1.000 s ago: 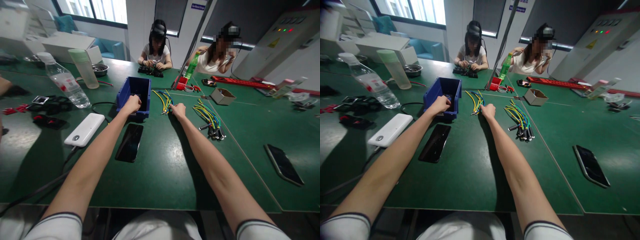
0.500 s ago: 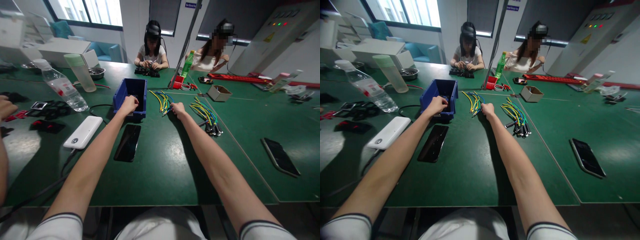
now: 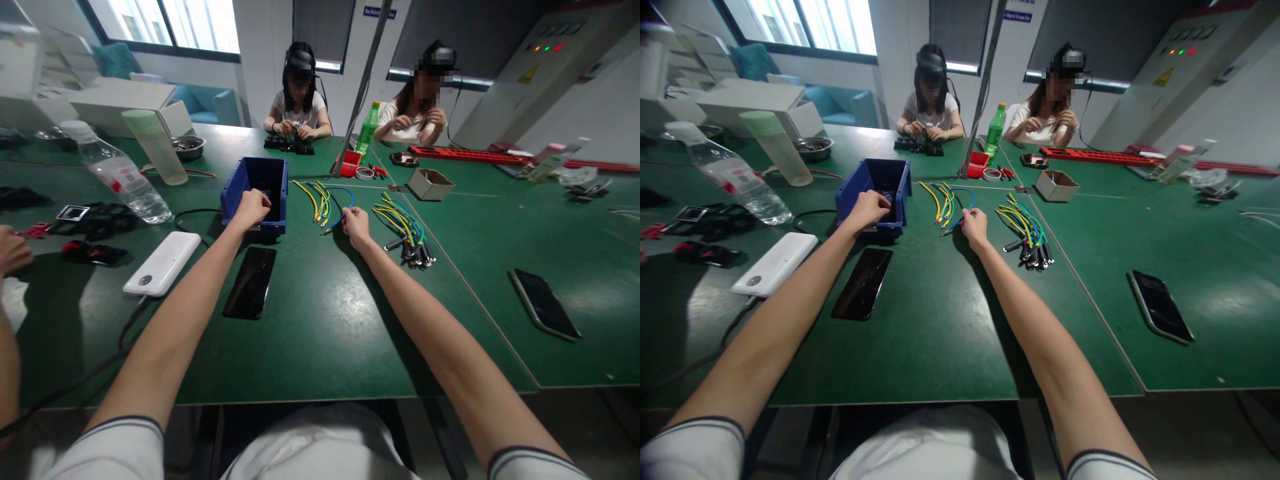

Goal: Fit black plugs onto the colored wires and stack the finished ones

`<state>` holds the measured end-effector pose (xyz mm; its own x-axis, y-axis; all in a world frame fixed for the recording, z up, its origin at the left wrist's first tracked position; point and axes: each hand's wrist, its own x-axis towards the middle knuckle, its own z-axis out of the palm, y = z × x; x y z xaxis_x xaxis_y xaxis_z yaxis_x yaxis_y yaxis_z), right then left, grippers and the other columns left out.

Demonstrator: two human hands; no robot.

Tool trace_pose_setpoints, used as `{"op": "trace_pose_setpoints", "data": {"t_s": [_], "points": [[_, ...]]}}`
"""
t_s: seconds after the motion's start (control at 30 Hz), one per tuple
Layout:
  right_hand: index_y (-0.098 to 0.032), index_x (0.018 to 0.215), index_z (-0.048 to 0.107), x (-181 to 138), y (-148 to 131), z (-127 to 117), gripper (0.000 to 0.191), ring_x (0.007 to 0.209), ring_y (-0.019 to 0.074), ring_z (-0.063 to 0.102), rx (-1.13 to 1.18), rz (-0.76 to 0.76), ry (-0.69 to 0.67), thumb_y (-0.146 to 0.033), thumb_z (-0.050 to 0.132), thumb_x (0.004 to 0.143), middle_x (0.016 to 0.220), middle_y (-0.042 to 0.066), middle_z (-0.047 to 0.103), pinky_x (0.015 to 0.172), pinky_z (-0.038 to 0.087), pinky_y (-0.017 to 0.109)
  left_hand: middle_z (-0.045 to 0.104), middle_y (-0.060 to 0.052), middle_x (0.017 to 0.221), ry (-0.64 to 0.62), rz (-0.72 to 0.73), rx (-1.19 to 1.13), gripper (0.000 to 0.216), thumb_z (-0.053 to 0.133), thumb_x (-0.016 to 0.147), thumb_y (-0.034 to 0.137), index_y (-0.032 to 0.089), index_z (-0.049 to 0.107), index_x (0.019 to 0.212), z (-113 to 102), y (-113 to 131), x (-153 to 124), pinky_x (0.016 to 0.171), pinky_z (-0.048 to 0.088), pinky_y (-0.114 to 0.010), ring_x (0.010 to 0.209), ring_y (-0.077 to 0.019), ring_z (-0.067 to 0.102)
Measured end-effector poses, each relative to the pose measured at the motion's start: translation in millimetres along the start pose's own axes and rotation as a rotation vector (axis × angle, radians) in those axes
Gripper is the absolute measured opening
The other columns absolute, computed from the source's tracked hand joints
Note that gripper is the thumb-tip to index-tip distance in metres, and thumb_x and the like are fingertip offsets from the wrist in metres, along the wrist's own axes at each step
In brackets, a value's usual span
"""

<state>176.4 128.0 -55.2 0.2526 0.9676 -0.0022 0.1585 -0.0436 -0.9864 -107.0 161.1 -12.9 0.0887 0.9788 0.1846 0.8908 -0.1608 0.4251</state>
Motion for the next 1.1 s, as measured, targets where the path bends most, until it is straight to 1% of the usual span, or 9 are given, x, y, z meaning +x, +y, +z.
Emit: {"op": "trace_pose_setpoints", "data": {"t_s": [0.1, 0.23, 0.43, 0.63, 0.7, 0.87, 0.97, 1.1], "points": [[-0.024, 0.079, 0.039, -9.8, 7.3, -4.0, 0.02, 0.037, 0.0076, 0.037, 0.05, -0.043, 0.053, -0.038, 0.051, 0.087, 0.049, -0.01, 0.042, 0.035, 0.027, 0.018, 0.074, -0.011, 0.095, -0.008, -0.002, -0.015, 0.024, 0.068, 0.072, 0.01, 0.011, 0.076, 0.094, -0.4, -0.8, 0.0, 0.089, 0.051, -0.026, 0.093, -0.0228, 0.069], [-0.024, 0.08, 0.04, -22.5, 13.8, -13.2, 0.019, 0.035, 0.0078, 0.038, 0.075, -0.068, 0.04, -0.038, 0.051, 0.087, 0.05, -0.009, 0.044, 0.034, 0.028, 0.019, 0.075, -0.01, 0.093, -0.018, 0.001, -0.05, 0.023, 0.07, 0.071, 0.01, 0.011, 0.076, 0.093, 1.8, -4.7, 2.2, 0.088, 0.052, -0.028, 0.092, -0.0231, 0.069], [-0.024, 0.081, 0.04, -38.1, 14.4, -27.3, 0.016, 0.034, 0.009, 0.04, 0.092, -0.095, 0.017, -0.035, 0.05, 0.088, 0.048, -0.01, 0.045, 0.034, 0.029, 0.019, 0.075, -0.009, 0.087, -0.008, -0.007, -0.098, 0.022, 0.074, 0.068, 0.009, 0.012, 0.077, 0.09, 5.2, -9.4, 4.4, 0.087, 0.053, -0.029, 0.087, -0.0229, 0.069], [-0.024, 0.083, 0.042, -64.9, 9.7, -38.2, 0.026, 0.033, 0.0086, 0.042, 0.12, -0.139, -0.017, -0.046, 0.056, 0.084, 0.049, -0.01, 0.049, 0.033, 0.03, 0.019, 0.074, -0.008, 0.084, -0.025, -0.008, -0.106, 0.02, 0.071, 0.068, 0.009, 0.013, 0.076, 0.087, 6.0, -11.0, 4.5, 0.082, 0.053, -0.028, 0.085, -0.0221, 0.069], [-0.024, 0.084, 0.042, -78.8, 8.2, -40.3, 0.029, 0.033, 0.0088, 0.043, 0.148, -0.14, -0.035, -0.048, 0.058, 0.082, 0.049, -0.01, 0.05, 0.032, 0.029, 0.019, 0.074, -0.007, 0.083, -0.027, -0.014, -0.118, 0.02, 0.071, 0.066, 0.009, 0.013, 0.076, 0.085, 6.5, -12.0, 4.8, 0.081, 0.053, -0.029, 0.084, -0.0225, 0.069], [-0.024, 0.086, 0.042, -108.5, 10.0, -41.0, 0.026, 0.033, 0.0083, 0.043, 0.237, -0.115, -0.062, -0.046, 0.057, 0.083, 0.049, -0.01, 0.051, 0.031, 0.03, 0.017, 0.073, -0.007, 0.08, -0.008, -0.004, -0.154, 0.016, 0.074, 0.063, 0.012, 0.015, 0.075, 0.079, 6.2, -12.2, 5.2, 0.081, 0.051, -0.033, 0.083, -0.0244, 0.068], [-0.024, 0.086, 0.042, -114.9, 13.2, -40.3, 0.025, 0.033, 0.0076, 0.044, 0.258, -0.126, -0.062, -0.044, 0.056, 0.084, 0.05, -0.01, 0.051, 0.031, 0.031, 0.016, 0.073, -0.007, 0.081, 0.023, 0.008, -0.144, 0.015, 0.074, 0.063, 0.013, 0.015, 0.074, 0.078, 4.7, -9.9, 4.0, 0.084, 0.05, -0.034, 0.085, -0.0246, 0.067], [-0.024, 0.087, 0.042, -114.7, 14.7, -41.0, 0.024, 0.034, 0.0071, 0.045, 0.261, -0.143, -0.072, -0.043, 0.055, 0.085, 0.051, -0.01, 0.052, 0.032, 0.033, 0.016, 0.073, -0.007, 0.085, 0.067, 0.041, -0.129, 0.017, 0.072, 0.066, 0.015, 0.015, 0.074, 0.083, 3.7, -6.9, 1.6, 0.088, 0.048, -0.034, 0.089, -0.0245, 0.066]]}}
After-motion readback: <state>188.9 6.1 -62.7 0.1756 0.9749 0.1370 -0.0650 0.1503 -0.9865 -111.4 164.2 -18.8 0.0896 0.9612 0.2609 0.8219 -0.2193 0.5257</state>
